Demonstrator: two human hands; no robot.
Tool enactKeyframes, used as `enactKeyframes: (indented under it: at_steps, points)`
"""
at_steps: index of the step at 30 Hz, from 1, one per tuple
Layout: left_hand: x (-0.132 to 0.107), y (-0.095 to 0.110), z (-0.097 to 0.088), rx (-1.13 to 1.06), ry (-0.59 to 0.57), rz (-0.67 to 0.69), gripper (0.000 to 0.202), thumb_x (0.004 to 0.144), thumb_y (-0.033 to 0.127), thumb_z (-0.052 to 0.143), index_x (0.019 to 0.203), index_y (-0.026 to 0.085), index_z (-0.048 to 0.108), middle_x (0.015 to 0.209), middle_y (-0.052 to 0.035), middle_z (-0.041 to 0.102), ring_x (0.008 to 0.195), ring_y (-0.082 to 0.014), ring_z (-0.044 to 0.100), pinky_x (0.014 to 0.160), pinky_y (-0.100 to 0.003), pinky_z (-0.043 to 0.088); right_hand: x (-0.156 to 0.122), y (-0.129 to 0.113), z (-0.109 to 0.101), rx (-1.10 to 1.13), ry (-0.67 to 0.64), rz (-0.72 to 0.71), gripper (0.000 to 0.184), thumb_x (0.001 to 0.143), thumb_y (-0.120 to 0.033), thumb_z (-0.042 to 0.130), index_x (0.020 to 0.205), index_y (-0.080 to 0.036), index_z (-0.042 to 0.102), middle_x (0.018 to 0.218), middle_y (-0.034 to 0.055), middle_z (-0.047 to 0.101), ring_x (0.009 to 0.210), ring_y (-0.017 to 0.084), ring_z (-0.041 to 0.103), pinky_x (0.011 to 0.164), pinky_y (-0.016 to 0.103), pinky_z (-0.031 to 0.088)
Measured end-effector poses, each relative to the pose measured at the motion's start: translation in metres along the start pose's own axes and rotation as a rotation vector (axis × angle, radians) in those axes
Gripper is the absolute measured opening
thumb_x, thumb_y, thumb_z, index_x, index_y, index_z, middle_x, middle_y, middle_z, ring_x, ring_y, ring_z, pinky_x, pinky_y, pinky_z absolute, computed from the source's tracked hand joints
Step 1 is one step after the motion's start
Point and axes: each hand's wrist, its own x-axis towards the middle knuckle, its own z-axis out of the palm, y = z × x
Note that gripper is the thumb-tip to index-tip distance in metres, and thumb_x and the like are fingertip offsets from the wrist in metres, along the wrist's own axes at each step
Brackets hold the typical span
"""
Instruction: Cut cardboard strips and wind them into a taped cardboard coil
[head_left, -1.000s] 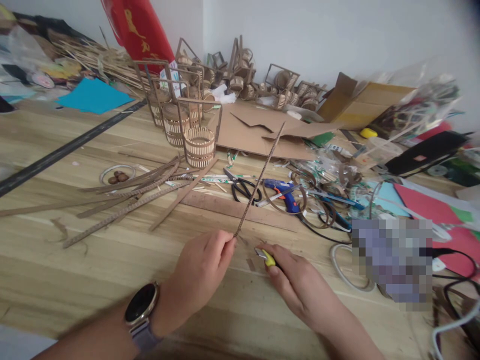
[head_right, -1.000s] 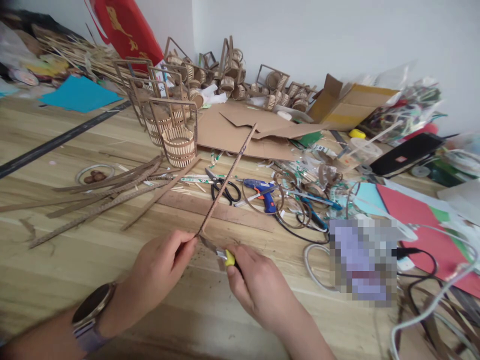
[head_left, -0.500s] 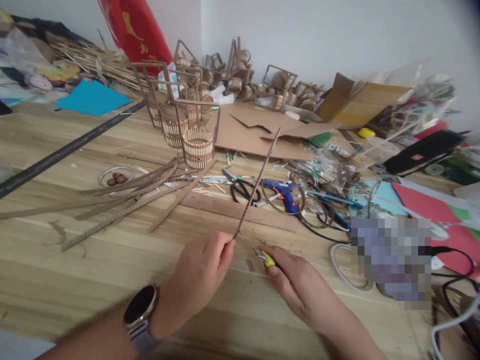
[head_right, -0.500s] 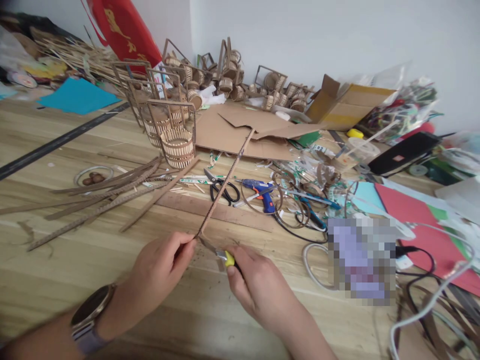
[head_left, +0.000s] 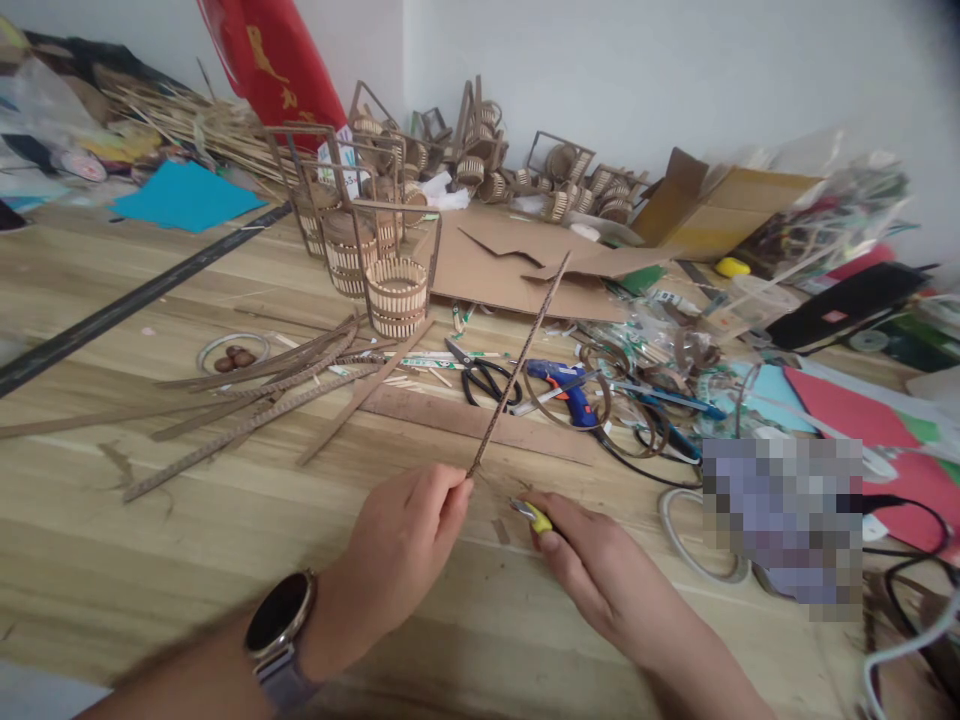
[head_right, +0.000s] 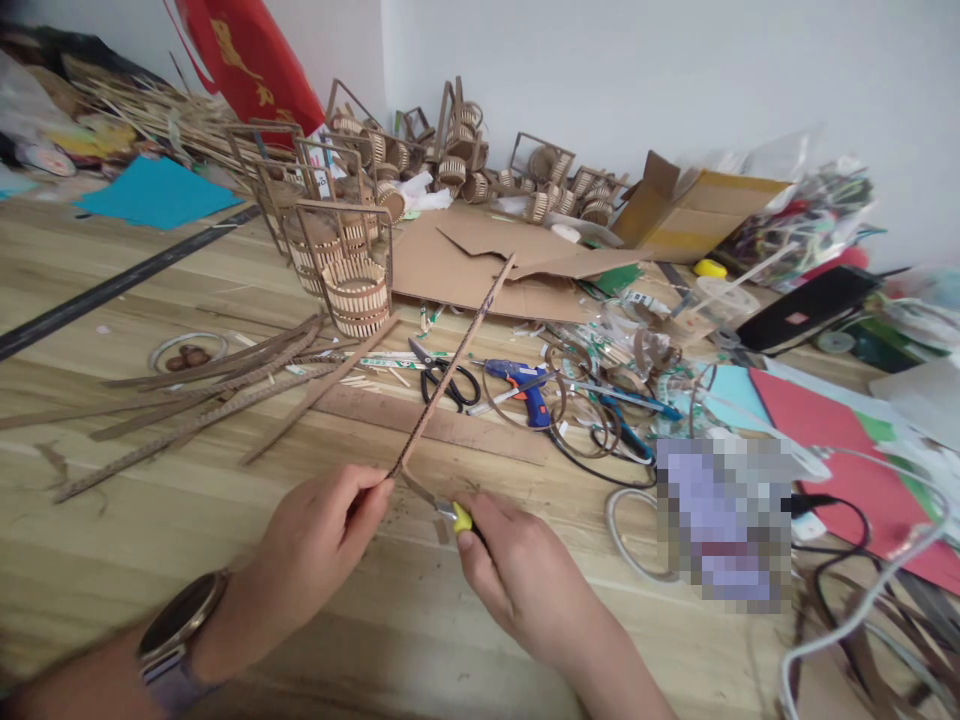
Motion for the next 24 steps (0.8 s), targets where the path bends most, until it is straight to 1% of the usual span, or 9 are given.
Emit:
enactKeyframes:
  at_steps: [5,9,13,19,24]
  points:
    - [0.001,0.0001,-0.001,0.008,-0.009,0.003,0.034,0.104,0.019,0.03,0.08,0.019,0.054,0.059,0.0009,0.064,0.05,-0.0143,0.062,0.049,-0.025,0.042,0.0001,-0.0007,-0.0005,0.015,0.01,-0.027,0.028,0.097,-0.026,0.03,0.097,-0.018,0.057,0.084,0.0083,0.067,0.079,0.023,0.067,0.069,0.032,0.051]
    - [0.0007,0.0001,0.0,0.008,0.003,0.003,0.035,0.105,0.02,0.029,0.08,0.019,0.053,0.058,0.0014,0.063,0.048,-0.014,0.061,0.048,-0.025,0.042,-0.0003,-0.0018,0.0002,0.023,0.008,-0.026,0.028,0.097,-0.025,0.031,0.102,-0.018,0.057,0.087,0.0085,0.069,0.08,0.023,0.068,0.069,0.031,0.051]
    - [0.0006,0.0004,-0.0001,-0.001,0.002,-0.006,0.035,0.104,0.02,0.029,0.078,0.02,0.053,0.058,0.0019,0.063,0.047,-0.0138,0.061,0.047,-0.024,0.041,-0.0002,-0.0025,-0.0005,0.025,0.008,-0.019,0.027,0.097,-0.024,0.032,0.1,-0.019,0.058,0.087,0.0079,0.07,0.079,0.022,0.068,0.068,0.03,0.05]
    - [0.0002,0.0011,0.0001,-0.011,-0.035,-0.031,0.031,0.102,0.017,0.032,0.079,0.021,0.053,0.059,0.0016,0.065,0.049,-0.0143,0.062,0.049,-0.024,0.042,0.0003,-0.0034,-0.0021,0.022,0.02,-0.034,0.026,0.096,-0.022,0.033,0.1,-0.019,0.059,0.087,0.0081,0.07,0.079,0.021,0.068,0.068,0.03,0.051]
    - [0.001,0.0009,0.0001,-0.027,-0.027,-0.021,0.031,0.102,0.017,0.032,0.08,0.02,0.053,0.059,0.0011,0.064,0.05,-0.015,0.062,0.049,-0.025,0.043,-0.0012,-0.0043,-0.002,0.026,0.029,-0.036,0.025,0.096,-0.021,0.035,0.101,-0.019,0.06,0.086,0.0074,0.071,0.078,0.021,0.067,0.068,0.029,0.05]
